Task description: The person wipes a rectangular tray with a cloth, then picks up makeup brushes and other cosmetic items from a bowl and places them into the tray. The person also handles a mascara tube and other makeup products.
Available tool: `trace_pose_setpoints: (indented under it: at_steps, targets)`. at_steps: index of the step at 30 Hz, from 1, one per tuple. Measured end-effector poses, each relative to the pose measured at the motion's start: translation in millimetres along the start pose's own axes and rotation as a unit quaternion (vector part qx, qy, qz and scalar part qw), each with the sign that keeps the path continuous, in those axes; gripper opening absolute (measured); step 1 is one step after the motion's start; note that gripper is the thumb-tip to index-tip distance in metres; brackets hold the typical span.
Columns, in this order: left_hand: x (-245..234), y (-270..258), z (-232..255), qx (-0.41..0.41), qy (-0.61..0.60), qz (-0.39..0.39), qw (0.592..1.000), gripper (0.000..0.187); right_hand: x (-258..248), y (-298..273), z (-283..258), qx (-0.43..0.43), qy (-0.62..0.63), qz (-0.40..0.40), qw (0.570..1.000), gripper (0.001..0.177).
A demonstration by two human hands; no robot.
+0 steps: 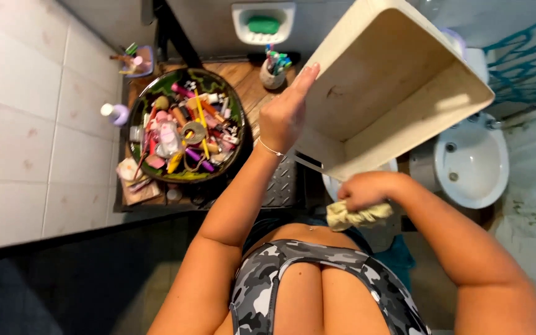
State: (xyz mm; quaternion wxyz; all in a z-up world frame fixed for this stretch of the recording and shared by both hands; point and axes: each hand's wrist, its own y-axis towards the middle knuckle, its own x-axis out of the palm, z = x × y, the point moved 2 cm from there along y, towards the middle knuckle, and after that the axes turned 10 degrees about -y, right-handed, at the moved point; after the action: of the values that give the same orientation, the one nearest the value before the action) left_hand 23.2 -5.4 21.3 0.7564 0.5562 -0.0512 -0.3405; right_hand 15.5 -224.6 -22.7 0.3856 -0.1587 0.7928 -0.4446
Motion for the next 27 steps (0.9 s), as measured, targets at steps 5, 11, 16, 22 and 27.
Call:
trace_pose_setpoints:
  at_steps: [5, 11, 16, 22, 27]
  targets:
    - [27, 5, -15, -0.152, -0.085, -0.140, 0.975, 0.061, 56, -91, 69, 0.311, 0.133, 0.088, 0.937, 0.030]
    - [26, 16, -4, -0.276, -0.188, -0.134, 0.933, 0.060, 292, -108, 253, 0.472, 0.159, 0.451, 0.740, 0.042]
    - [21, 22, 10, -0.251, -0.218, -0.078, 0.940, 0.055, 339, -150, 248, 0.491, 0.098, 0.664, 0.555, 0.042]
    - [27, 23, 26, -0.262, -0.273, -0.073, 0.923, 0.042, 163, -179, 75, 0.282, 0.263, 0.802, 0.456, 0.031]
    - [45, 4, 31, -0.328, -0.525, 0.015, 0.785, 0.042, 25, -111, -11, 0.215, -0.044, 0.729, 0.648, 0.035]
